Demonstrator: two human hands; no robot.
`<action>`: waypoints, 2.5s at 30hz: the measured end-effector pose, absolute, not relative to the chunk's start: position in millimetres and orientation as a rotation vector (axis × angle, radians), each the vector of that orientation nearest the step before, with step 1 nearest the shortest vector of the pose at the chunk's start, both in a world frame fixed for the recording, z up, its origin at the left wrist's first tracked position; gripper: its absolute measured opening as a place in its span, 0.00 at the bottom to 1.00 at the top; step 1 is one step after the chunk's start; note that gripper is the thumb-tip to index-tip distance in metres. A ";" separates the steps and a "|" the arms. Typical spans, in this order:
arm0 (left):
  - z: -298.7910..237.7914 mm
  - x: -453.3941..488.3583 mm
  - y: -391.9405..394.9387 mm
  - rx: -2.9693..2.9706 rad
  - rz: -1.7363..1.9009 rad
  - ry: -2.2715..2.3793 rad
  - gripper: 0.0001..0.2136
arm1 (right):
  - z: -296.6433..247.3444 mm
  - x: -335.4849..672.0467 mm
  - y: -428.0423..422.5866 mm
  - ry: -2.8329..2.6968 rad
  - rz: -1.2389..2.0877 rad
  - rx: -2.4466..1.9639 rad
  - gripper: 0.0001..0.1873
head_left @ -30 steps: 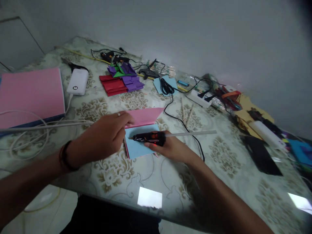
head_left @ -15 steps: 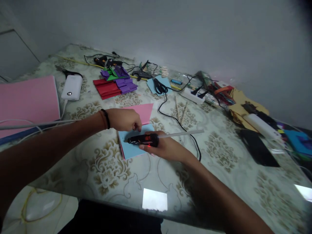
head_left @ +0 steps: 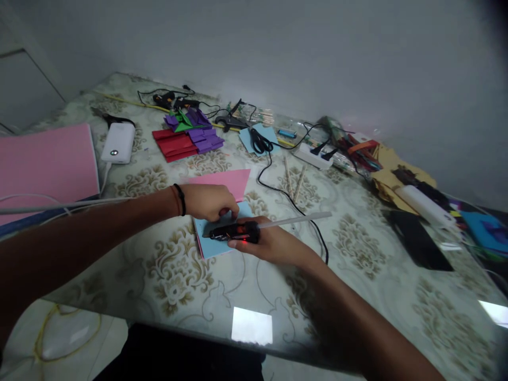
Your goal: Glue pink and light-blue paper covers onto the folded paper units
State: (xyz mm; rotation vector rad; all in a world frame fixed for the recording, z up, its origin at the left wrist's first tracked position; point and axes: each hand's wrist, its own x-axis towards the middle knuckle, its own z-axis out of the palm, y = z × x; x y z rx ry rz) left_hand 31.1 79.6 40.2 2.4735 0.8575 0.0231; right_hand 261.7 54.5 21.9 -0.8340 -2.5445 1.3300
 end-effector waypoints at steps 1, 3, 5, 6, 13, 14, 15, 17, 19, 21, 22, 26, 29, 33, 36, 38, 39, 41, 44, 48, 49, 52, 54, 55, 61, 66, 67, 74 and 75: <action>40.0 30.9 79.2 2.477 0.025 0.852 0.22 | 22.8 262.2 53.8 -2.543 1.343 -0.831 0.18; 39.7 30.7 78.8 2.485 0.024 0.853 0.22 | 23.9 263.3 52.4 -2.540 1.359 -0.825 0.17; 39.4 30.8 78.6 2.491 0.015 0.858 0.22 | 24.0 264.5 51.2 -2.538 1.370 -0.827 0.17; 39.3 30.9 78.6 2.492 0.009 0.859 0.22 | 24.0 265.1 50.7 -2.539 1.378 -0.832 0.17; 40.8 32.6 77.1 2.499 -0.010 0.917 0.22 | 27.7 269.3 47.4 -2.519 1.440 -0.831 0.14; 41.5 32.8 76.6 2.502 -0.013 0.921 0.21 | 28.4 269.8 46.7 -2.518 1.450 -0.822 0.14; 42.2 32.9 75.9 2.505 -0.016 0.925 0.21 | 28.9 270.3 46.0 -2.517 1.456 -0.817 0.13; 43.1 32.9 74.5 2.509 -0.025 0.933 0.21 | 29.5 271.2 44.6 -2.518 1.455 -0.821 0.13; 42.6 32.9 73.5 2.506 -0.027 0.937 0.21 | 29.9 272.0 43.4 -2.522 1.437 -0.836 0.14; 40.5 33.0 73.4 2.497 -0.021 0.947 0.20 | 30.5 273.1 42.6 -2.528 1.410 -0.851 0.14; 39.0 33.2 73.7 2.493 -0.017 0.955 0.19 | 30.9 273.9 42.4 -2.531 1.399 -0.854 0.14; 35.4 34.9 75.1 2.486 -0.037 1.005 0.15 | 32.3 278.8 42.1 -2.539 1.378 -0.873 0.14; 37.9 36.3 73.6 2.472 -0.058 1.028 0.17 | 31.9 284.2 42.5 -2.539 1.371 -0.896 0.15; 41.3 37.2 70.5 2.451 -0.038 1.060 0.16 | 31.4 290.8 42.5 -2.507 1.400 -0.923 0.16; 38.0 37.3 71.2 2.469 -0.038 1.054 0.10 | 32.1 293.0 41.7 -2.489 1.393 -0.925 0.17; 34.6 37.3 72.7 2.490 -0.041 1.055 0.08 | 32.2 292.8 41.2 -2.484 1.365 -0.918 0.17; 33.2 37.3 73.5 2.495 -0.041 1.058 0.08 | 32.0 292.3 41.1 -2.482 1.355 -0.913 0.16; 31.8 37.4 74.3 2.494 -0.044 1.065 0.08 | 30.9 291.1 41.0 -2.480 1.340 -0.910 0.17; 32.3 37.4 74.2 2.490 -0.054 1.063 0.08 | 28.5 289.4 41.0 -2.482 1.321 -0.915 0.17; 33.4 37.7 73.3 2.489 -0.076 1.084 0.08 | 27.2 289.0 40.4 -2.483 1.294 -0.935 0.16; 33.5 37.9 73.2 2.488 -0.085 1.092 0.08 | 27.4 289.3 40.2 -2.489 1.286 -0.938 0.16; 33.5 38.5 72.8 2.497 -0.107 1.101 0.08 | 29.0 291.6 39.9 -2.514 1.263 -0.956 0.17; 34.0 38.8 72.0 2.506 -0.115 1.103 0.08 | 30.2 294.2 40.2 -2.515 1.271 -0.976 0.17; 34.4 38.8 71.4 2.509 -0.117 1.104 0.08 | 30.6 295.9 40.4 -2.506 1.283 -0.986 0.17; 35.5 37.0 67.5 2.506 -0.102 1.107 0.08 | 33.7 307.6 42.1 -2.434 1.345 -1.074 0.19; 40.0 35.8 64.0 2.510 -0.077 1.024 0.09 | 38.1 316.3 43.7 -2.460 1.306 -1.062 0.17; 41.7 35.9 63.1 2.510 -0.086 1.011 0.10 | 38.4 318.1 44.2 -2.469 1.280 -1.059 0.18; 47.7 35.0 59.1 2.529 -0.133 1.003 0.14 | 37.3 331.9 48.4 -2.514 1.193 -1.136 0.21; 47.3 34.5 59.0 2.532 -0.129 1.000 0.15 | 37.7 333.5 48.8 -2.516 1.188 -1.148 0.21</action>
